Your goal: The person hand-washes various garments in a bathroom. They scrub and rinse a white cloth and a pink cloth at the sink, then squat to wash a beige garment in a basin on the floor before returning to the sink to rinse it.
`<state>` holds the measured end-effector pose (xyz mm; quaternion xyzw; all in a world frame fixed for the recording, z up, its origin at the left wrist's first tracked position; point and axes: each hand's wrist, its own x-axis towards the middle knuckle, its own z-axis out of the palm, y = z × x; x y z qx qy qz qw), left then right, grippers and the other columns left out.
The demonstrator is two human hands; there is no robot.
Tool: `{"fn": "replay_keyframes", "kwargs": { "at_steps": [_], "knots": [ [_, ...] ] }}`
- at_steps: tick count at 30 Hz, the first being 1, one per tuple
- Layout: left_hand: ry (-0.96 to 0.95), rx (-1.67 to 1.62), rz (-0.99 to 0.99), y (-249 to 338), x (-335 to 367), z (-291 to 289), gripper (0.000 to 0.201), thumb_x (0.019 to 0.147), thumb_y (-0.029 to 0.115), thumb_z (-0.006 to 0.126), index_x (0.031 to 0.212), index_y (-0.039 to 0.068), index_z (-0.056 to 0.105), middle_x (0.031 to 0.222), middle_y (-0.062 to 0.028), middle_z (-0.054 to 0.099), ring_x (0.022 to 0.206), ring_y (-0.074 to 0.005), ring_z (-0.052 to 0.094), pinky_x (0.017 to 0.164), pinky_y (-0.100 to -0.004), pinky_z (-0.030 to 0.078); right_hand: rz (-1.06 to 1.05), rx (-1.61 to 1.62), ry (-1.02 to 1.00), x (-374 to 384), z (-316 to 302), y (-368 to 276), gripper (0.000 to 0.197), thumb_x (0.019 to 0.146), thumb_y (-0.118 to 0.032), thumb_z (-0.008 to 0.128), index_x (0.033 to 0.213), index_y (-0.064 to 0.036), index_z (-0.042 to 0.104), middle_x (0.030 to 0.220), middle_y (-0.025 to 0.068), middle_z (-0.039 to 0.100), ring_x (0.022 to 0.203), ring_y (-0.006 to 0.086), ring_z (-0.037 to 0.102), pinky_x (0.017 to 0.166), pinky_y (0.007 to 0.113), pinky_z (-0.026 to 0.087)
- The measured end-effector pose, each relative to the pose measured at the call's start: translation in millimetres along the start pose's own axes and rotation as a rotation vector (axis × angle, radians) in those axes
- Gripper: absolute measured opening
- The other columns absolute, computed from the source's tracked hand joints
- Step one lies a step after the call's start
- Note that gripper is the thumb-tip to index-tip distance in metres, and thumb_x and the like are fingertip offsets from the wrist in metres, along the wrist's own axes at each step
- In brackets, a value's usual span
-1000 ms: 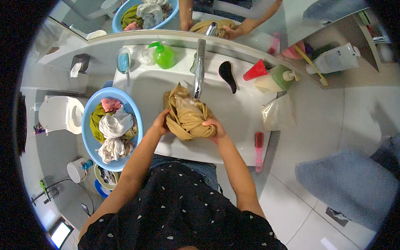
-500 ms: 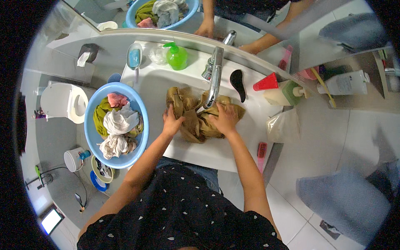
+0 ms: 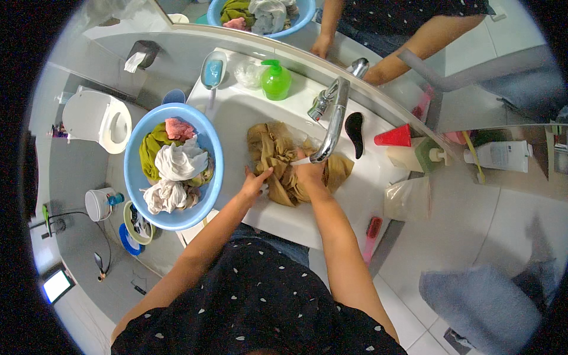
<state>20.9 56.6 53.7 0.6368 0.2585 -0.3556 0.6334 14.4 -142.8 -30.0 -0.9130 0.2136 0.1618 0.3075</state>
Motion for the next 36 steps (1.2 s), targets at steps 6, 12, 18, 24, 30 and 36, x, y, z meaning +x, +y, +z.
{"fn": "replay_keyframes", "kwargs": {
  "at_steps": [6, 12, 18, 24, 30, 36],
  "knots": [
    [0.179, 0.039, 0.059, -2, 6, -4, 0.122, 0.067, 0.049, 0.074, 0.142, 0.001, -0.009, 0.146, -0.0244, 0.007, 0.136, -0.0342, 0.013, 0.109, -0.0387, 0.019, -0.169, 0.109, -0.086, -35, -49, -25, 0.037, 0.081, -0.04, 0.059, 0.1, -0.008, 0.061, 0.094, 0.0135, 0.063, 0.09, 0.0316, 0.059, 0.079, 0.039, 0.045],
    [0.213, 0.087, 0.342, 22, 1, 7, 0.101, 0.072, 0.044, 0.069, 0.141, -0.003, 0.012, 0.142, -0.0252, 0.021, 0.133, -0.0335, 0.023, 0.109, -0.0363, 0.02, -0.483, 0.496, -0.033, -89, -109, -70, 0.03, 0.083, -0.021, 0.062, 0.102, 0.0015, 0.059, 0.091, 0.0091, 0.059, 0.084, 0.0239, 0.057, 0.081, 0.034, 0.043],
    [0.183, 0.066, 0.534, 66, -18, 10, 0.048, 0.064, -0.003, 0.058, 0.111, 0.002, 0.057, 0.122, -0.0174, 0.052, 0.11, -0.0268, 0.053, 0.093, -0.0336, 0.042, -0.418, 0.36, 0.038, -103, -80, -25, 0.041, 0.079, -0.026, 0.065, 0.108, 0.0008, 0.056, 0.13, 0.0168, 0.039, 0.12, 0.0326, 0.036, 0.101, 0.042, 0.029],
    [0.089, 0.55, 0.694, 58, -23, 6, 0.058, 0.07, 0.009, 0.059, 0.127, 0.014, 0.048, 0.122, -0.0214, 0.049, 0.115, -0.0358, 0.046, 0.097, -0.0369, 0.039, -0.234, 0.127, -0.004, -92, -56, -3, 0.049, 0.079, -0.025, 0.062, 0.121, -0.0032, 0.046, 0.13, 0.0243, 0.039, 0.124, 0.0381, 0.033, 0.102, 0.046, 0.027],
    [0.147, 0.788, 0.446, 21, 22, 3, 0.077, 0.082, 0.041, 0.059, 0.144, 0.024, 0.018, 0.145, -0.0301, 0.011, 0.132, -0.0488, 0.011, 0.106, -0.0559, 0.01, 0.06, 0.181, 0.003, -55, -65, -70, 0.079, 0.08, -0.055, 0.054, 0.143, -0.0165, 0.025, 0.145, 0.0262, 0.018, 0.133, 0.044, 0.017, 0.107, 0.053, 0.014],
    [0.409, 0.867, 0.541, 40, 20, 17, 0.074, 0.081, 0.045, 0.058, 0.143, 0.028, 0.021, 0.146, -0.0265, 0.009, 0.13, -0.0522, 0.012, 0.104, -0.0597, 0.013, -0.018, -0.303, -0.057, -51, -20, -82, 0.075, 0.078, -0.055, 0.056, 0.142, -0.0292, 0.025, 0.148, 0.0227, 0.006, 0.132, 0.0502, 0.008, 0.098, 0.069, 0.009]
  ]
}}
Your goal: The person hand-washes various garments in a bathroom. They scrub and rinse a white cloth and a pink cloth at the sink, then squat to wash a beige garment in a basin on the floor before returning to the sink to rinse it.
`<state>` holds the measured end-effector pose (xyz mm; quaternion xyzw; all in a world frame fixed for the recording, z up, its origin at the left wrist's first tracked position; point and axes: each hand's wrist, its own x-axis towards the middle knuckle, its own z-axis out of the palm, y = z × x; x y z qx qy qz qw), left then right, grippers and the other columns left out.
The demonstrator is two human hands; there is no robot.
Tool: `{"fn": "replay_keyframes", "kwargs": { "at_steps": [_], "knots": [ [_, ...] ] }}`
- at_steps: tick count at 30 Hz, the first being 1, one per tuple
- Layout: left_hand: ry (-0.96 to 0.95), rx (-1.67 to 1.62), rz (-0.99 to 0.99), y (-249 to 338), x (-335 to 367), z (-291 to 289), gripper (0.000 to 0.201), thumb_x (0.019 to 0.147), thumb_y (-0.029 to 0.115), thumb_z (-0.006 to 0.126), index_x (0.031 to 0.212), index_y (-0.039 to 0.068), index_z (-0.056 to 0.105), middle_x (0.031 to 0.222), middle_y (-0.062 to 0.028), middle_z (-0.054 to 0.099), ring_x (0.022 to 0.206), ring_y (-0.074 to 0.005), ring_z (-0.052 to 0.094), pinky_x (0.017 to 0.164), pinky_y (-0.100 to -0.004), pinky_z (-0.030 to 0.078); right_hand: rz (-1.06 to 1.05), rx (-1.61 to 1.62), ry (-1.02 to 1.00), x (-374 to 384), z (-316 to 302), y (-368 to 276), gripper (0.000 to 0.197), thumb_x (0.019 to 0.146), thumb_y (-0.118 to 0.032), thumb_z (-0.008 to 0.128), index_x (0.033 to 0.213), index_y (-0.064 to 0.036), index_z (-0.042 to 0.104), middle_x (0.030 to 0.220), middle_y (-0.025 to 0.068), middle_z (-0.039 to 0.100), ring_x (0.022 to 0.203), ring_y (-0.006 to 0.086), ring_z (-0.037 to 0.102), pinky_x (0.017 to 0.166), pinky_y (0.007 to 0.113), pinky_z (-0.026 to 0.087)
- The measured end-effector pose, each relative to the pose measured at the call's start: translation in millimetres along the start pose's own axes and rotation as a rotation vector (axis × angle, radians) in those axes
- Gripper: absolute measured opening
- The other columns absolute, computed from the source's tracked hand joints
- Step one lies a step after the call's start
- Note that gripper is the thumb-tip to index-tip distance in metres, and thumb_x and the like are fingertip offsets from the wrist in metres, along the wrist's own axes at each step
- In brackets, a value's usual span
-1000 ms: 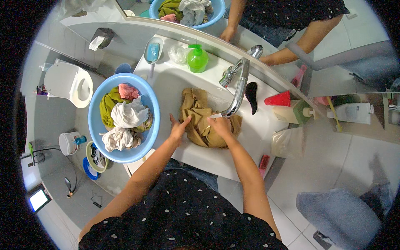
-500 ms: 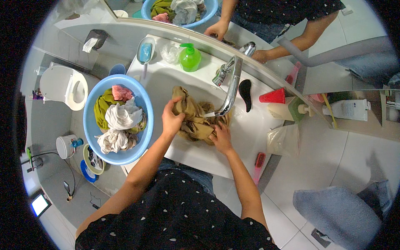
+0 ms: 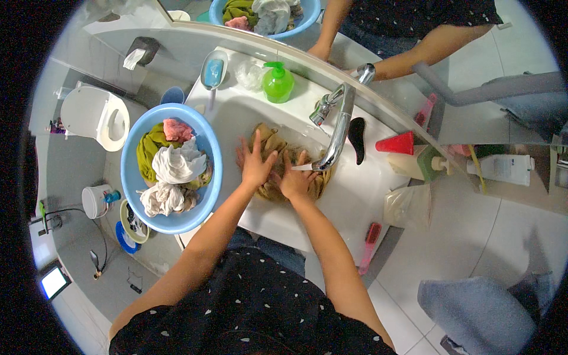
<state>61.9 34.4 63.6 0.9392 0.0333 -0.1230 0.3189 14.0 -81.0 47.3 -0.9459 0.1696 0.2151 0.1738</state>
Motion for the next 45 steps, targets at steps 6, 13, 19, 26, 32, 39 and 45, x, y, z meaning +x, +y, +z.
{"fn": "replay_keyframes", "kwargs": {
  "at_steps": [6, 13, 19, 26, 32, 39, 45],
  "knots": [
    [-0.022, 0.261, 0.171, -27, -22, 32, 0.059, 0.08, 0.046, 0.053, 0.133, 0.024, 0.043, 0.147, -0.0162, 0.018, 0.133, -0.0409, 0.017, 0.107, -0.056, 0.008, -0.14, -0.043, 0.33, 0, 27, 5, 0.047, 0.08, -0.032, 0.057, 0.125, -0.0204, 0.052, 0.142, 0.0177, 0.029, 0.127, 0.0479, 0.023, 0.101, 0.065, 0.011],
    [-0.014, 0.142, 0.13, -15, -19, 34, 0.047, 0.079, 0.042, 0.058, 0.12, 0.019, 0.054, 0.144, -0.013, 0.026, 0.13, -0.0434, 0.02, 0.105, -0.0605, 0.012, -0.325, 0.237, 0.299, -18, 7, 50, 0.044, 0.079, -0.03, 0.062, 0.117, -0.0096, 0.056, 0.119, 0.0157, 0.052, 0.106, 0.0347, 0.049, 0.099, 0.046, 0.031],
    [0.092, 0.053, 0.113, 14, 16, 23, 0.066, 0.079, 0.044, 0.061, 0.138, 0.028, 0.035, 0.146, -0.0185, 0.016, 0.13, -0.0483, 0.015, 0.103, -0.0641, 0.014, 0.058, 0.701, 0.553, 11, 9, 112, 0.051, 0.081, -0.031, 0.066, 0.119, -0.0003, 0.052, 0.117, 0.0167, 0.053, 0.11, 0.0258, 0.05, 0.093, 0.035, 0.038],
    [-0.268, -0.204, -0.204, 26, 51, 34, 0.08, 0.071, 0.044, 0.068, 0.136, 0.012, 0.035, 0.122, -0.0213, 0.05, 0.111, -0.0348, 0.049, 0.093, -0.0389, 0.039, 0.18, 1.352, -0.027, 61, 3, 57, 0.051, 0.088, -0.032, 0.059, 0.125, -0.0005, 0.048, 0.123, 0.0102, 0.051, 0.108, 0.0216, 0.05, 0.092, 0.034, 0.04],
    [-0.399, -0.527, -0.039, 33, 35, 7, 0.067, 0.066, 0.043, 0.067, 0.121, 0.007, 0.052, 0.106, -0.0179, 0.062, 0.095, -0.0356, 0.059, 0.086, -0.0391, 0.045, 0.021, 1.402, -0.194, 55, -44, 48, 0.031, 0.093, -0.021, 0.052, 0.115, -0.0007, 0.056, 0.106, 0.0055, 0.061, 0.093, 0.0153, 0.056, 0.081, 0.029, 0.044],
    [-0.172, -0.401, 0.11, 37, -24, -38, 0.06, 0.07, 0.023, 0.058, 0.128, 0.018, 0.047, 0.142, -0.0241, 0.024, 0.13, -0.0423, 0.021, 0.106, -0.0499, 0.018, -0.192, 0.849, -0.224, 11, -62, 46, 0.042, 0.087, -0.034, 0.057, 0.108, 0.0019, 0.059, 0.1, 0.0106, 0.062, 0.091, 0.0217, 0.057, 0.082, 0.034, 0.044],
    [0.036, -0.085, 0.114, 30, -28, -12, 0.06, 0.082, 0.043, 0.054, 0.137, 0.027, 0.036, 0.146, -0.0227, 0.015, 0.132, -0.0486, 0.008, 0.105, -0.0596, 0.01, -0.27, 0.434, 0.183, -41, -20, 62, 0.056, 0.087, -0.038, 0.053, 0.128, -0.002, 0.044, 0.133, 0.0194, 0.039, 0.123, 0.0358, 0.034, 0.1, 0.047, 0.026]
  ]
}}
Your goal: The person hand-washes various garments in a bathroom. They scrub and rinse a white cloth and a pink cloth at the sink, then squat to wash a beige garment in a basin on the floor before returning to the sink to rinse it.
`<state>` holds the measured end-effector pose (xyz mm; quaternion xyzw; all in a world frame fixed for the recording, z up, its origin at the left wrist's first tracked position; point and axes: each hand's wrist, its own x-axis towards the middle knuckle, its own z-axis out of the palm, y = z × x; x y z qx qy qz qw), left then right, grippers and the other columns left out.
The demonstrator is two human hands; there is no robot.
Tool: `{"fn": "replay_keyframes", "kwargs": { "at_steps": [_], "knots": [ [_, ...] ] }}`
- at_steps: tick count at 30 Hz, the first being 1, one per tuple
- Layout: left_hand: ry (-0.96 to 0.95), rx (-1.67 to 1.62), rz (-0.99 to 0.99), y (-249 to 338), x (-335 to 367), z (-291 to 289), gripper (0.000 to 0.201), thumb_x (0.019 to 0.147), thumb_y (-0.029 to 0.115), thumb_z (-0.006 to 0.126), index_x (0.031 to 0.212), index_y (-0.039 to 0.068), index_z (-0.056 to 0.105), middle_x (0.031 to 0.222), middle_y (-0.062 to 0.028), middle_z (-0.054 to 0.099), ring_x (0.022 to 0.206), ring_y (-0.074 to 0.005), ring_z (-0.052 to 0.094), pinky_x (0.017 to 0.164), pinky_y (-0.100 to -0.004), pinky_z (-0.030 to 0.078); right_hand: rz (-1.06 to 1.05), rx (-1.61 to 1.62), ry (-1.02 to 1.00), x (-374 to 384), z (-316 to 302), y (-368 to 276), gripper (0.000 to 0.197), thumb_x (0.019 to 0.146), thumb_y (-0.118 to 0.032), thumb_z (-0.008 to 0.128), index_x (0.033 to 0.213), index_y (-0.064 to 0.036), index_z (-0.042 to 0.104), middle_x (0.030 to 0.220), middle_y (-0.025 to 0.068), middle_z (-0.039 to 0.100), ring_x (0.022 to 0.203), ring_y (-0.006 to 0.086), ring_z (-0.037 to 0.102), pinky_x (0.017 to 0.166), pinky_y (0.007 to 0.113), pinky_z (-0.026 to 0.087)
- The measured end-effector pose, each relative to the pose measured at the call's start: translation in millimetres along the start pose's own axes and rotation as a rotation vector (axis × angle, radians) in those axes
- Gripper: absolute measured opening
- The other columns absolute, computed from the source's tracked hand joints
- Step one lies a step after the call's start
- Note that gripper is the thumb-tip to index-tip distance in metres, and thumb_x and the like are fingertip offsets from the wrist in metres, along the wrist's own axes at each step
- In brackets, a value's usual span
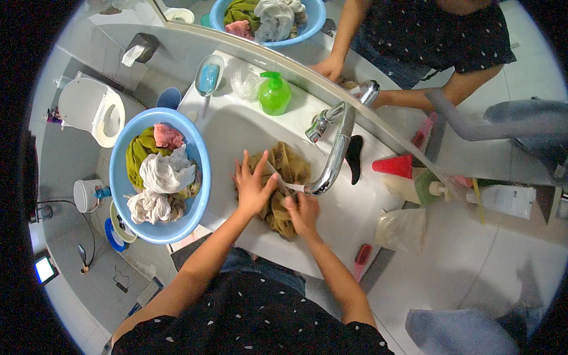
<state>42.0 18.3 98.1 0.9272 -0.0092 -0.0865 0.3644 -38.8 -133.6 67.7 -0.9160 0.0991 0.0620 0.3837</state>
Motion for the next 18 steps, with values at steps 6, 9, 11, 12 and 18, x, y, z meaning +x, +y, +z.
{"fn": "replay_keyframes", "kwargs": {
  "at_steps": [6, 9, 11, 12, 18],
  "knots": [
    [-0.022, 0.302, 0.014, -47, 1, 74, 0.054, 0.084, 0.049, 0.05, 0.135, 0.032, 0.04, 0.143, -0.0184, 0.024, 0.126, -0.0424, 0.026, 0.102, -0.0568, 0.02, -0.033, -0.41, 0.213, 18, 53, 10, 0.053, 0.088, -0.039, 0.048, 0.135, -0.0168, 0.042, 0.141, 0.024, 0.028, 0.124, 0.0442, 0.03, 0.097, 0.055, 0.024],
    [0.055, 0.299, 0.078, -57, 24, 85, 0.046, 0.08, 0.043, 0.055, 0.124, 0.028, 0.052, 0.128, -0.015, 0.043, 0.11, -0.0385, 0.043, 0.093, -0.0519, 0.032, -0.062, -0.475, 0.326, 48, 69, 12, 0.04, 0.088, -0.039, 0.047, 0.121, -0.0175, 0.056, 0.135, 0.0212, 0.037, 0.117, 0.0402, 0.04, 0.093, 0.054, 0.031],
    [0.006, 0.265, 0.056, -54, 39, 84, 0.037, 0.08, 0.039, 0.056, 0.115, 0.025, 0.057, 0.117, -0.0158, 0.049, 0.104, -0.0383, 0.047, 0.089, -0.0518, 0.036, 0.043, -0.476, 0.292, 64, 68, 12, 0.033, 0.088, -0.036, 0.048, 0.112, -0.0168, 0.058, 0.128, 0.0219, 0.042, 0.107, 0.0395, 0.045, 0.088, 0.054, 0.034],
    [-0.019, 0.246, 0.046, -51, 46, 84, 0.033, 0.08, 0.038, 0.056, 0.11, 0.024, 0.06, 0.111, -0.0162, 0.052, 0.101, -0.0382, 0.05, 0.087, -0.0517, 0.037, 0.096, -0.479, 0.276, 72, 67, 13, 0.03, 0.088, -0.035, 0.048, 0.108, -0.0164, 0.06, 0.124, 0.0222, 0.045, 0.102, 0.0391, 0.048, 0.085, 0.053, 0.036],
    [-0.103, 0.118, -0.067, -50, 84, 91, 0.027, 0.085, 0.038, 0.05, 0.092, 0.015, 0.062, 0.099, -0.0164, 0.056, 0.092, -0.0375, 0.054, 0.078, -0.0478, 0.041, 0.05, -0.41, 0.218, 116, 65, 39, 0.022, 0.083, -0.02, 0.052, 0.094, -0.0035, 0.06, 0.103, 0.0244, 0.049, 0.09, 0.0401, 0.051, 0.079, 0.048, 0.043]
  ]
}}
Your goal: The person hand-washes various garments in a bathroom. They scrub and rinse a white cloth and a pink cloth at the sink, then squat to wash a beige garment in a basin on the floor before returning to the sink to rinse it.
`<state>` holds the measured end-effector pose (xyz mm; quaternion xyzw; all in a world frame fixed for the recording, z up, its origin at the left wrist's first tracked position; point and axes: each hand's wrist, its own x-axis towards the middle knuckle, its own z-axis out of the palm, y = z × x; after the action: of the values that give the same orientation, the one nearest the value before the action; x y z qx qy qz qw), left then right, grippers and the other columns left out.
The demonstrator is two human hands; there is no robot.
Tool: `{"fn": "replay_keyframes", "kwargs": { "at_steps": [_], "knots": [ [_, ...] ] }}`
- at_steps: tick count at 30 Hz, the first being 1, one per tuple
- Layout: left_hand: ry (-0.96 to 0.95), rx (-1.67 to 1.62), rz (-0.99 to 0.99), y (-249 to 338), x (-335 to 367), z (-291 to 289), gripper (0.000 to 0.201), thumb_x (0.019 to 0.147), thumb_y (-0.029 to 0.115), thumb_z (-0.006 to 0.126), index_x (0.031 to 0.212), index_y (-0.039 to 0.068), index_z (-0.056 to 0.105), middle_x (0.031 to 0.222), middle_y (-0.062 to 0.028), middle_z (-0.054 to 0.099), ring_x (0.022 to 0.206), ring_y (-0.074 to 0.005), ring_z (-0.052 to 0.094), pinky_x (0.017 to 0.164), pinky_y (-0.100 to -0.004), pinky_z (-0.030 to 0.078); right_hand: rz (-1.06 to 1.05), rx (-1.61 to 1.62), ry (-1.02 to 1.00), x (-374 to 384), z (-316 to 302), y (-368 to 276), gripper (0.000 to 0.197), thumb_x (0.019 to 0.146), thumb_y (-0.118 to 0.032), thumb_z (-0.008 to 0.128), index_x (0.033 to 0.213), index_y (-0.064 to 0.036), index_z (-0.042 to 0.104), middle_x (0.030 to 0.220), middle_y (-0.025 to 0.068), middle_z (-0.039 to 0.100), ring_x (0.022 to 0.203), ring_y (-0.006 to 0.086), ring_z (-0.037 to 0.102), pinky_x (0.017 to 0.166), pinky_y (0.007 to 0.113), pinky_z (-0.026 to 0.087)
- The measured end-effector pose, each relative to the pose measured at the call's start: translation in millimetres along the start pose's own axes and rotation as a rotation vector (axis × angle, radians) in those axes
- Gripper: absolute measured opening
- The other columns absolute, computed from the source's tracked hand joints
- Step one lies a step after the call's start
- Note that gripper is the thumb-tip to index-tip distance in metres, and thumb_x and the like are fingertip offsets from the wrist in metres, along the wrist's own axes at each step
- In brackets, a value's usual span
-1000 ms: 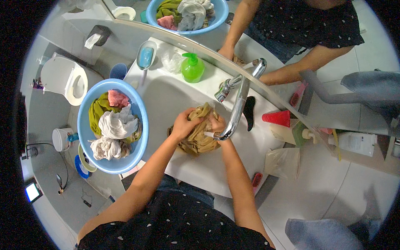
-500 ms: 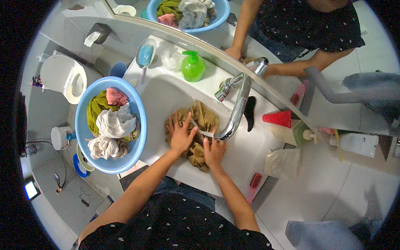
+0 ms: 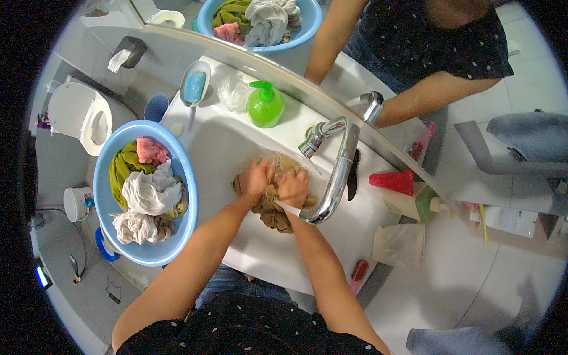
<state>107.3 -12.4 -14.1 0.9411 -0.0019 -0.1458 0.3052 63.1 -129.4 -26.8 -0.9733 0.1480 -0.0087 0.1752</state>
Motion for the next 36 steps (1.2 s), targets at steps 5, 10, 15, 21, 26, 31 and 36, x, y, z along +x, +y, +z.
{"fn": "replay_keyframes", "kwargs": {
  "at_steps": [5, 10, 15, 21, 26, 31, 36],
  "knots": [
    [0.021, -0.428, -0.372, 4, 15, -29, 0.039, 0.091, 0.04, 0.041, 0.092, 0.005, 0.058, 0.095, -0.0188, 0.059, 0.089, -0.0364, 0.055, 0.078, -0.0423, 0.043, 0.048, 0.479, -0.205, 19, 4, 47, 0.027, 0.083, -0.022, 0.06, 0.101, -0.0012, 0.058, 0.096, 0.0176, 0.056, 0.083, 0.0247, 0.057, 0.072, 0.035, 0.046],
    [0.223, -0.869, -0.178, 2, -41, -61, 0.029, 0.089, 0.028, 0.047, 0.103, 0.005, 0.057, 0.108, -0.0196, 0.056, 0.104, -0.0353, 0.05, 0.09, -0.0399, 0.038, 0.305, 1.074, -0.272, 12, -86, 25, 0.046, 0.081, -0.017, 0.064, 0.122, -0.0041, 0.049, 0.111, 0.0071, 0.055, 0.085, 0.013, 0.057, 0.072, 0.027, 0.046],
    [0.376, -0.384, 0.072, 28, -84, -92, 0.034, 0.083, 0.016, 0.051, 0.117, 0.01, 0.055, 0.127, -0.0183, 0.048, 0.121, -0.0353, 0.039, 0.103, -0.0429, 0.027, 0.465, 1.544, -0.564, -22, -128, -19, 0.041, 0.079, -0.014, 0.061, 0.119, -0.0058, 0.053, 0.106, 0.0058, 0.058, 0.089, 0.0156, 0.057, 0.071, 0.032, 0.047],
    [0.066, -0.228, 0.157, 27, -48, -66, 0.051, 0.083, 0.039, 0.056, 0.13, 0.022, 0.047, 0.142, -0.0169, 0.031, 0.13, -0.0413, 0.023, 0.106, -0.0505, 0.021, -0.335, 0.097, -0.438, -62, -82, 0, 0.047, 0.074, -0.013, 0.063, 0.119, -0.0055, 0.053, 0.1, 0.0135, 0.056, 0.09, 0.0275, 0.057, 0.072, 0.036, 0.047],
    [0.019, 0.097, -0.093, -1, -30, -34, 0.08, 0.073, 0.056, 0.062, 0.14, 0.029, 0.029, 0.147, -0.0137, 0.02, 0.132, -0.0407, 0.018, 0.105, -0.0556, 0.02, -0.02, 0.322, -0.016, -61, -77, 36, 0.054, 0.079, -0.029, 0.065, 0.124, -0.0056, 0.049, 0.117, 0.0135, 0.049, 0.103, 0.0288, 0.051, 0.086, 0.037, 0.042],
    [0.008, -0.316, -0.301, -3, -23, -39, 0.085, 0.069, 0.057, 0.067, 0.136, 0.014, 0.037, 0.134, -0.0195, 0.039, 0.121, -0.0377, 0.038, 0.101, -0.0427, 0.032, 0.701, 1.133, -0.194, -27, -12, 49, 0.056, 0.083, -0.04, 0.063, 0.121, -0.0023, 0.051, 0.12, 0.009, 0.052, 0.107, 0.0195, 0.05, 0.087, 0.033, 0.041],
    [-0.213, -0.974, -0.267, -12, -43, -41, 0.067, 0.073, 0.054, 0.066, 0.119, 0.008, 0.052, 0.111, -0.0177, 0.058, 0.104, -0.0276, 0.054, 0.092, -0.0342, 0.039, 0.346, 1.301, -0.263, -5, -1, 18, 0.054, 0.081, -0.04, 0.065, 0.118, -0.0029, 0.052, 0.111, 0.0096, 0.058, 0.101, 0.0211, 0.054, 0.088, 0.033, 0.041]
  ]
}}
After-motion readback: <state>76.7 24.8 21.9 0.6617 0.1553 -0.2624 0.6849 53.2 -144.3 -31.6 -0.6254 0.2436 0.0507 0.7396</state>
